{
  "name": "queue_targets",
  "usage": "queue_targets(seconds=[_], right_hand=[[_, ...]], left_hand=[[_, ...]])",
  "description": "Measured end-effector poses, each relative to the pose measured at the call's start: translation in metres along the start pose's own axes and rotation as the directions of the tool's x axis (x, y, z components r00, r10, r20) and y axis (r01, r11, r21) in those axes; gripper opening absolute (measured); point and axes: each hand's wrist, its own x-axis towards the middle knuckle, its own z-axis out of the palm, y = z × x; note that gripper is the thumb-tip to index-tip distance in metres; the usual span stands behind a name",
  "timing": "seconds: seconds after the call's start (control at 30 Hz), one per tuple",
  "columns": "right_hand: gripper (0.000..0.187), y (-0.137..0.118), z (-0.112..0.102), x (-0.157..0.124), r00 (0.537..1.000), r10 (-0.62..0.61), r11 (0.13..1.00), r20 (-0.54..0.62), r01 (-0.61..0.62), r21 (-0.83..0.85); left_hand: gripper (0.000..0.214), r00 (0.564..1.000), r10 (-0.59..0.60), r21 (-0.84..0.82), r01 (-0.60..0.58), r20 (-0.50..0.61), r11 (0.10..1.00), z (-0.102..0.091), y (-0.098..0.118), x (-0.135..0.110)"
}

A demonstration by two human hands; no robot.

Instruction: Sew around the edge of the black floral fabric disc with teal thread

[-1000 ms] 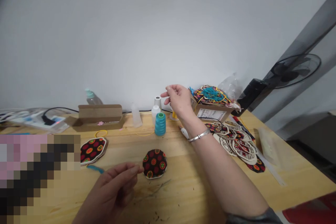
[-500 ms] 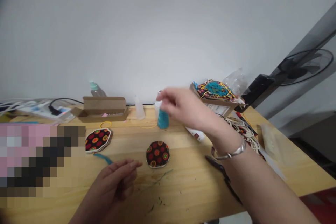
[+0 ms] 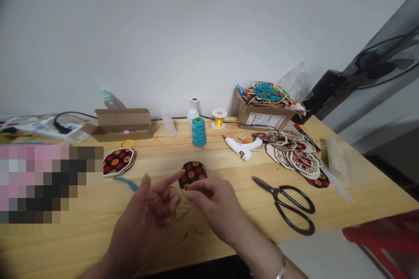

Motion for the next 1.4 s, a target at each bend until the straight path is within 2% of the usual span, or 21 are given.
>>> queue_targets(seconds=[0.07, 0.17, 0.37, 0.53, 0.67, 0.77, 0.9, 1.13, 1.27, 1.4], right_hand=[[0.022, 0.006, 0.008, 0.003, 0.995, 0.071, 0.983, 0.074, -0.083, 0.162], [0.021, 0.009, 0.012, 0.006, 0.98, 0.114, 0.942, 0.163, -0.158, 0.295], [0.021, 0.007, 0.014, 0.007, 0.977, 0.119, 0.883, 0.179, -0.187, 0.431], [0.011, 0.01, 0.014, 0.008, 0.987, 0.068, 0.879, 0.147, -0.129, 0.46], [0.011, 0.011, 0.01, 0.009, 0.996, 0.081, 0.903, 0.045, -0.092, 0.421], [0.011, 0.011, 0.005, 0.011, 0.996, 0.09, 0.916, -0.022, -0.073, 0.394], [0.014, 0.01, 0.003, 0.014, 0.992, 0.106, 0.911, -0.072, -0.068, 0.407], [0.018, 0.008, 0.006, 0.013, 0.992, 0.098, 0.916, -0.078, -0.059, 0.398], [0.016, 0.008, 0.007, 0.013, 0.993, 0.103, 0.913, -0.064, -0.069, 0.402], [0.015, 0.009, 0.008, 0.013, 0.995, 0.095, 0.914, -0.04, -0.072, 0.398]], left_hand=[[0.066, 1.0, 0.023, 0.029, -0.023, 0.012, 0.999, 0.0, -0.004, -0.001], [0.069, 0.998, 0.058, 0.073, -0.06, 0.026, 0.996, -0.004, -0.009, 0.0], [0.07, 0.997, 0.076, 0.206, -0.077, 0.014, 0.975, -0.01, -0.015, 0.002], [0.068, 0.997, 0.066, 0.207, -0.075, 0.046, 0.975, -0.008, -0.019, 0.004], [0.067, 0.996, 0.055, 0.174, -0.066, 0.071, 0.983, -0.002, -0.014, 0.003], [0.053, 0.998, 0.041, 0.155, -0.047, 0.039, 0.987, 0.004, -0.009, -0.002], [0.039, 0.996, 0.084, 0.217, -0.083, 0.003, 0.973, 0.006, -0.008, -0.006], [0.022, 0.992, 0.083, 0.352, -0.112, 0.097, 0.929, -0.001, -0.011, 0.002], [0.019, 0.994, 0.069, 0.423, -0.101, 0.09, 0.901, -0.005, -0.01, 0.004], [0.018, 0.991, 0.115, 0.521, -0.132, 0.066, 0.843, -0.005, -0.009, 0.002]])
